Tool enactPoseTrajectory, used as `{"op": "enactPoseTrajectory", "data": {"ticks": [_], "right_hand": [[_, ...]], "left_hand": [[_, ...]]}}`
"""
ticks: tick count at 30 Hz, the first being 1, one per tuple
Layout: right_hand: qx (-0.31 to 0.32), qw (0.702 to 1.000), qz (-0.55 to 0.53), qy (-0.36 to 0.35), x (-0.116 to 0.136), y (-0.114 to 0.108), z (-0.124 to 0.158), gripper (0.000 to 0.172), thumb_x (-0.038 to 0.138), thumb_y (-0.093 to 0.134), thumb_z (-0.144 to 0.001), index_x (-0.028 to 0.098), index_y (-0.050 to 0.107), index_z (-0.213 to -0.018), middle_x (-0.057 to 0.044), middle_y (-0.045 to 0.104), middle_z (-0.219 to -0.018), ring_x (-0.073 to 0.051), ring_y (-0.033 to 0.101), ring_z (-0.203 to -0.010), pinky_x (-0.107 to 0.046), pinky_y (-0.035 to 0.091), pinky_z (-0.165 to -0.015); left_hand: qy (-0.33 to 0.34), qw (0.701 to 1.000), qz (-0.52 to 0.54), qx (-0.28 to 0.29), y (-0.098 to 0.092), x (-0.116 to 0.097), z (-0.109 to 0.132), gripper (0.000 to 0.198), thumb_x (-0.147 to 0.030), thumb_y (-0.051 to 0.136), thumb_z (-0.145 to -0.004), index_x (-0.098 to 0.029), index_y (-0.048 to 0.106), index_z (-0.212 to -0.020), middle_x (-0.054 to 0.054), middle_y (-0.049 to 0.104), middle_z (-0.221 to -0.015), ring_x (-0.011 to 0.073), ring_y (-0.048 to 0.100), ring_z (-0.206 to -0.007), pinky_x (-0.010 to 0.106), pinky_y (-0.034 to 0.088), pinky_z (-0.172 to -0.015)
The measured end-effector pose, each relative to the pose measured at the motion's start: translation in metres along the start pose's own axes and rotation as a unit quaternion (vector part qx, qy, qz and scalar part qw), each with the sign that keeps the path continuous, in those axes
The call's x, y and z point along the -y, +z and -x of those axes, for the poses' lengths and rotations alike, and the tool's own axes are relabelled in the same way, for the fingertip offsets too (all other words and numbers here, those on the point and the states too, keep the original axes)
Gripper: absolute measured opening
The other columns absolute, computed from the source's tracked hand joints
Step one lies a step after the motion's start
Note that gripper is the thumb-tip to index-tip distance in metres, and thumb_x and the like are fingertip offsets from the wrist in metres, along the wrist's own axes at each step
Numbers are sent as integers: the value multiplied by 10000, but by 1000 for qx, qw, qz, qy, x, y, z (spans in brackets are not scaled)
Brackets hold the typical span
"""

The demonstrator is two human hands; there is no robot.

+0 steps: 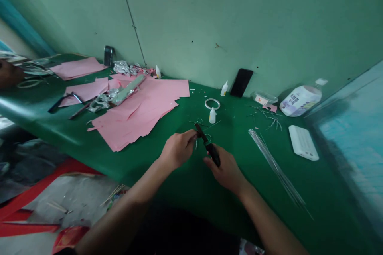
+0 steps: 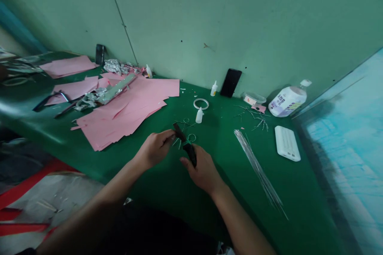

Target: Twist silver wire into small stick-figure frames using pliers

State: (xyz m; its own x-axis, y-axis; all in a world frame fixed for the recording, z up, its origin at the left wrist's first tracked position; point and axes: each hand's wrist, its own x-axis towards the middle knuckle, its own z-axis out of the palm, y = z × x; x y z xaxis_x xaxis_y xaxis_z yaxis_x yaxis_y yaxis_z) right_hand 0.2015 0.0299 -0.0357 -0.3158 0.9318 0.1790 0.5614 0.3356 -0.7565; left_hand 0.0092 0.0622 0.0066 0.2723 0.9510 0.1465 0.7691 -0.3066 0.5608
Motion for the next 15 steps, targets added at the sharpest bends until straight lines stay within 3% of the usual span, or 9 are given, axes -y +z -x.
{"op": "enactPoseTrajectory", "data": {"ticks": [3, 6, 11, 15], "right_hand": [[16, 999, -43, 9, 6, -6, 2, 272, 380, 403, -977, 176, 518, -1114, -72, 621, -903, -193, 605, -784, -309, 468, -669], [18, 997, -77, 26, 8, -9, 2, 269, 334, 457, -951, 188, 478, -1175, -56, 607, -933, -175, 587, -779, -286, 464, -658], [-53, 997, -50, 29, 7, -7, 0, 167, 314, 475, -921, 188, 516, -1023, -23, 587, -774, -154, 544, -628, -256, 410, -552], [-103, 994, -2, 44, 0, -5, -2, 190, 340, 556, -877, 194, 535, -997, -28, 627, -722, -177, 584, -603, -263, 400, -530]], "left_hand": [[9, 999, -41, -8, -2, -5, 0, 244, -235, 412, -923, -210, 654, -934, 13, 579, -605, 146, 504, -525, 265, 257, -517], [23, 997, -67, -8, -6, -13, 0, 256, -232, 406, -926, -209, 657, -973, 28, 619, -637, 154, 534, -540, 270, 246, -511], [25, 996, -84, -7, -11, -31, 1, 252, -223, 405, -930, -226, 651, -987, 33, 661, -698, 160, 560, -568, 263, 251, -511], [35, 997, -72, -7, -12, -39, 3, 242, -214, 406, -934, -216, 647, -958, 29, 655, -690, 158, 558, -571, 263, 271, -519]]}}
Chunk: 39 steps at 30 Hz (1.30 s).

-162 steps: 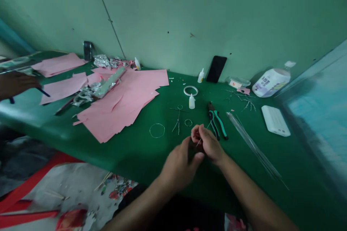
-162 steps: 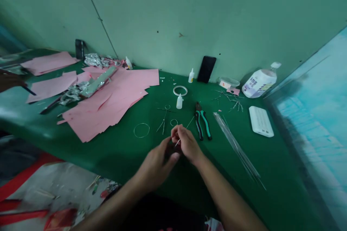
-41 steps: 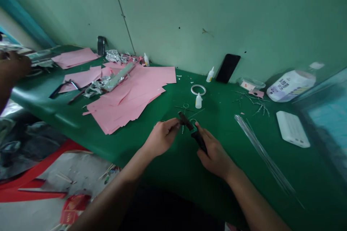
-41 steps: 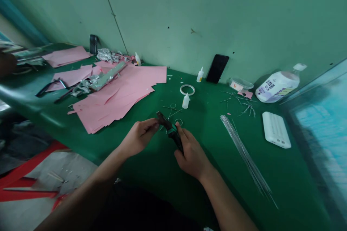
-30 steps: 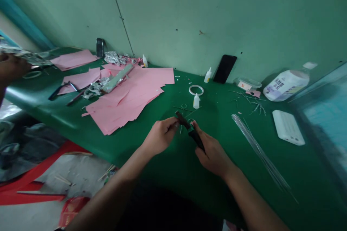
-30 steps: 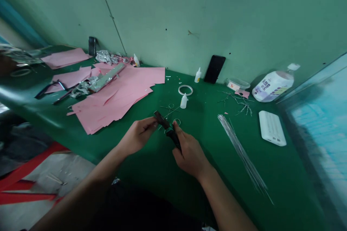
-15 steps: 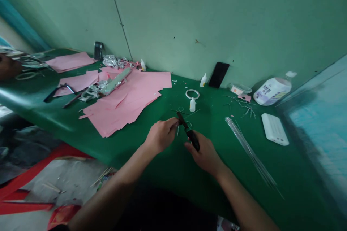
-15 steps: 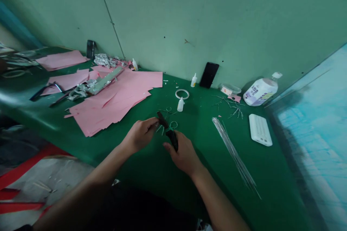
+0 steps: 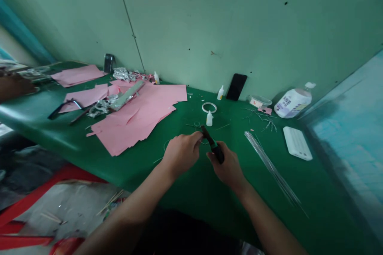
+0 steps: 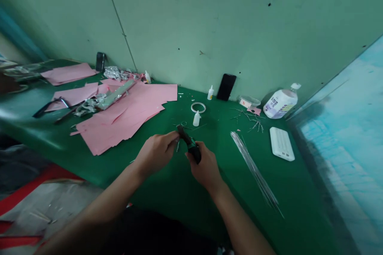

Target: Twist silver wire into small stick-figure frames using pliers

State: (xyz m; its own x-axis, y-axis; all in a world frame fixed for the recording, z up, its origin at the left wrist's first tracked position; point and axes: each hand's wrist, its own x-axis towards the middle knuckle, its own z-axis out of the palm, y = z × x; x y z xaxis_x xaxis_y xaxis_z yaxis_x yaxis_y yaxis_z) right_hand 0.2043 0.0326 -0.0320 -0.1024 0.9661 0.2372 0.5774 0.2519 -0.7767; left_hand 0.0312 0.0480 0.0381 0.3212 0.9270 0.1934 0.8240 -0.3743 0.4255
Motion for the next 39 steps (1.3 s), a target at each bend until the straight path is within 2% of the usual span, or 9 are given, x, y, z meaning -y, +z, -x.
{"op": "enactPoseTrajectory", "data": {"ticks": [5, 10, 14, 22, 24, 28, 33, 36, 39], "right_hand": [[-49, 996, 44, -62, -13, 1, -1, 143, 232, 545, -843, 201, 569, -981, -74, 666, -802, -224, 647, -725, -293, 444, -615], [-55, 995, 60, -64, -15, 0, -1, 250, 130, 497, -784, 184, 555, -1021, -91, 662, -830, -232, 644, -746, -291, 422, -604], [-40, 995, 53, -69, -12, 1, 0, 212, 113, 479, -786, 185, 533, -978, -58, 620, -772, -203, 606, -685, -271, 377, -571], [39, 995, 2, -96, -11, -5, 0, 73, 163, 483, -854, 212, 472, -906, 23, 522, -659, -130, 501, -534, -233, 331, -517], [38, 993, 16, -109, -11, -6, 0, 106, 146, 484, -838, 208, 475, -924, 6, 547, -697, -141, 524, -573, -235, 341, -528], [-41, 982, 121, -142, -16, -3, 0, 232, 114, 474, -812, 181, 502, -1032, -63, 616, -843, -177, 566, -663, -251, 352, -535], [-87, 961, 210, -161, -20, 1, 2, 186, 117, 459, -853, 170, 509, -1024, -63, 600, -811, -183, 552, -652, -266, 359, -538], [-106, 940, 272, -174, -19, -1, 2, 182, 104, 462, -860, 162, 517, -1023, -58, 597, -791, -184, 553, -652, -275, 374, -557], [-120, 918, 331, -182, -18, -3, 1, 206, 83, 461, -860, 154, 530, -1042, -69, 613, -801, -196, 566, -679, -289, 381, -577]], "left_hand": [[30, 999, 32, -6, 0, -1, 4, 228, -200, 420, -932, -188, 646, -962, 22, 628, -662, 137, 507, -538, 278, 285, -531], [50, 997, 51, -13, 4, 1, 4, 211, -217, 411, -949, -180, 619, -951, 27, 634, -722, 133, 508, -569, 273, 322, -555], [43, 996, 72, -43, 8, 1, 4, 191, -217, 416, -951, -175, 590, -886, 36, 638, -785, 135, 536, -627, 262, 353, -581], [15, 988, 125, -88, 7, 5, 4, 74, -177, 532, -877, -170, 575, -818, 0, 592, -663, 123, 519, -587, 250, 351, -538], [42, 983, 149, -100, 1, 7, 4, 75, -164, 555, -854, -161, 603, -911, 31, 633, -779, 146, 569, -699, 272, 438, -628], [138, 971, 171, -93, -14, 9, 7, 363, -159, 568, -850, -166, 568, -1213, 107, 610, -1160, 209, 566, -1058, 356, 486, -886], [223, 969, 2, -109, -15, 1, 4, 155, -260, 582, -901, -205, 694, -993, 41, 713, -965, 215, 605, -932, 395, 467, -857], [200, 973, 0, -117, -10, 1, -6, 155, -228, 568, -900, -192, 718, -880, 31, 728, -869, 192, 624, -849, 349, 484, -790], [90, 991, 66, -71, -10, 6, -19, 124, -237, 622, -846, -201, 738, -822, 15, 725, -767, 165, 634, -721, 290, 483, -644]]}}
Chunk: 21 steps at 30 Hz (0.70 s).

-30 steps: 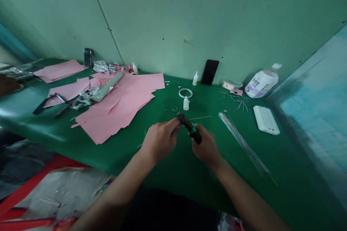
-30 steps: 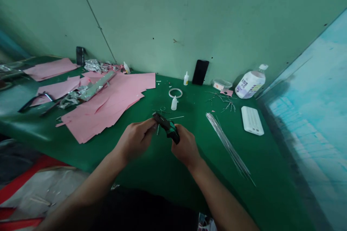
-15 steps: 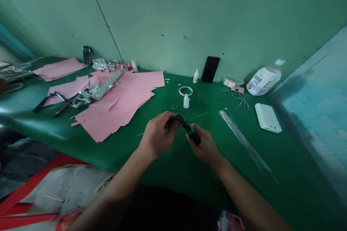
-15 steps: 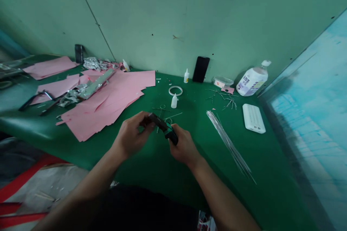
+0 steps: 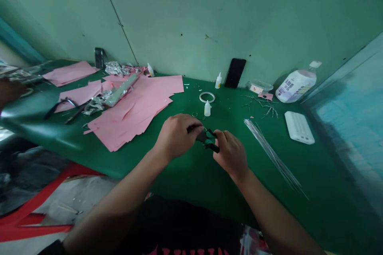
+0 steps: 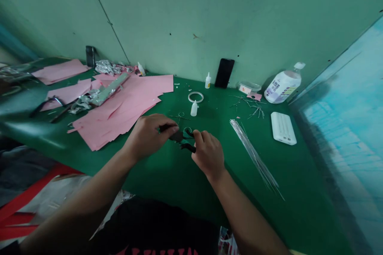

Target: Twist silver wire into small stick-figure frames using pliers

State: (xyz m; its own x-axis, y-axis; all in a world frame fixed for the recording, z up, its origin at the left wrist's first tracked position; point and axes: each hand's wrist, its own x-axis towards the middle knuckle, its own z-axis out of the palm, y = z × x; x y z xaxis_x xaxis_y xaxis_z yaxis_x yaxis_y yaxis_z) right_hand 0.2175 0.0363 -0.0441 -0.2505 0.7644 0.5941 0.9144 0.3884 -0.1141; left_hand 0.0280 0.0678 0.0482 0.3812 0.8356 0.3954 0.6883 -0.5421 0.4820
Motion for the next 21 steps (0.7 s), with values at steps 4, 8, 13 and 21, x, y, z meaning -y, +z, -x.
{"op": "enactPoseTrajectory", "data": {"ticks": [4, 8, 13, 21], "right_hand": [[-4, 1000, 30, 5, -1, 0, -1, 207, 87, 457, -868, 150, 551, -1042, -79, 629, -807, -211, 583, -701, -299, 390, -591], [11, 995, -64, 72, -2, 3, -1, 209, 115, 451, -873, 143, 555, -1052, -87, 641, -837, -197, 601, -714, -276, 401, -587], [36, 978, -142, 147, -9, 5, -5, 206, 159, 471, -852, 150, 568, -1034, -91, 664, -857, -211, 628, -770, -269, 413, -603], [63, 950, -89, 294, -56, 6, -14, 233, 277, 520, -850, 149, 605, -1025, -98, 675, -783, -241, 623, -668, -295, 362, -552]], "left_hand": [[-55, 997, 39, 29, -1, 4, -11, 122, -264, 649, -825, -198, 743, -784, 8, 713, -678, 144, 622, -615, 267, 456, -560], [207, 975, -74, -19, 1, -4, -5, 179, -167, 554, -901, -214, 704, -815, 14, 736, -819, 184, 632, -890, 352, 460, -826], [385, 913, -128, -35, 4, -4, 12, 142, -153, 549, -914, -239, 656, -949, -6, 735, -908, 171, 623, -936, 360, 448, -894], [-49, 998, 49, 4, 31, 25, 20, 120, -246, 586, -883, -185, 672, -825, 10, 677, -708, 142, 595, -657, 252, 447, -578]]}}
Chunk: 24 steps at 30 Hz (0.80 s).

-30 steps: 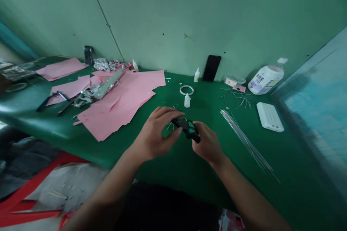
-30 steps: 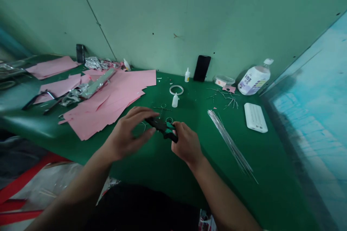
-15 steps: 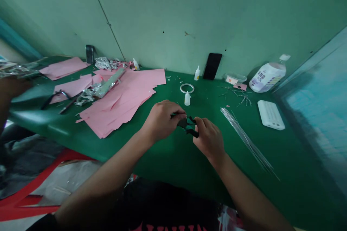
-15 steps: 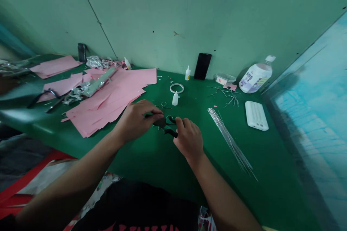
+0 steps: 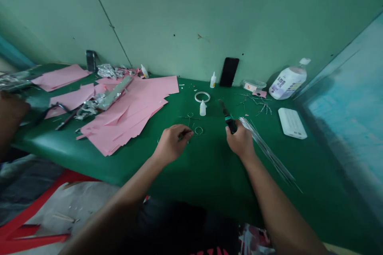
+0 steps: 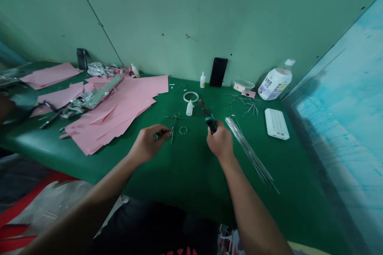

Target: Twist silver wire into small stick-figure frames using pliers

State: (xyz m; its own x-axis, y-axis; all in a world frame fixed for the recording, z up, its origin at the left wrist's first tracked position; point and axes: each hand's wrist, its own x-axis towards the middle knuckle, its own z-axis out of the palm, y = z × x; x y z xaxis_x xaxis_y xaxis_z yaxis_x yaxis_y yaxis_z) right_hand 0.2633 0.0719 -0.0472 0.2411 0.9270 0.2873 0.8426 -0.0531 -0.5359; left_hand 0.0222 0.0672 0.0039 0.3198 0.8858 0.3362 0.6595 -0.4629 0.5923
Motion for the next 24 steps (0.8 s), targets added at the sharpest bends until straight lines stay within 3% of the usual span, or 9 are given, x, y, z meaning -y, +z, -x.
{"op": "enactPoseTrajectory", "data": {"ticks": [3, 7, 10, 14, 19, 24], "right_hand": [[-11, 998, 28, 58, -10, -2, -8, 273, 290, 501, -860, 124, 599, -1052, -141, 685, -855, -275, 638, -743, -314, 372, -587], [-28, 994, 40, 97, -11, -3, -10, 335, 331, 468, -887, 128, 579, -1129, -153, 689, -956, -284, 641, -820, -326, 396, -635], [-46, 993, 38, 102, -9, -2, -8, 355, 374, 435, -911, 149, 571, -1150, -143, 686, -984, -273, 634, -803, -327, 400, -642], [-70, 992, 30, 95, -10, 1, -8, 372, 409, 437, -913, 147, 571, -1141, -148, 683, -986, -277, 626, -800, -331, 400, -645], [-87, 993, 25, 74, -14, 6, -7, 368, 404, 456, -902, 138, 585, -1120, -161, 679, -964, -288, 622, -795, -350, 405, -646], [-88, 995, 26, 47, -13, 8, -6, 363, 394, 486, -888, 126, 599, -1105, -166, 677, -966, -291, 614, -811, -356, 409, -669]], "left_hand": [[-68, 995, -22, 73, 18, 6, -8, 161, -266, 559, -896, -180, 679, -832, 9, 672, -692, 138, 585, -608, 254, 441, -561], [5, 975, -181, 128, 37, 5, -14, 154, -208, 547, -891, -168, 694, -869, 75, 710, -962, 232, 636, -943, 341, 495, -796], [12, 957, -252, 141, 49, 0, -7, 174, -151, 514, -885, -141, 687, -868, 110, 716, -964, 264, 642, -984, 401, 477, -900], [7, 951, -284, 119, 66, -17, 15, 212, -59, 517, -825, -125, 673, -952, 129, 730, -961, 273, 653, -1002, 495, 374, -1050], [52, 946, -303, 105, 77, -40, 33, 205, -38, 536, -786, -137, 691, -875, 139, 734, -960, 319, 620, -1052, 565, 361, -1032], [105, 940, -295, 134, 72, -34, 19, 168, -68, 521, -850, -132, 667, -799, 107, 706, -808, 269, 633, -831, 411, 488, -767]]}}
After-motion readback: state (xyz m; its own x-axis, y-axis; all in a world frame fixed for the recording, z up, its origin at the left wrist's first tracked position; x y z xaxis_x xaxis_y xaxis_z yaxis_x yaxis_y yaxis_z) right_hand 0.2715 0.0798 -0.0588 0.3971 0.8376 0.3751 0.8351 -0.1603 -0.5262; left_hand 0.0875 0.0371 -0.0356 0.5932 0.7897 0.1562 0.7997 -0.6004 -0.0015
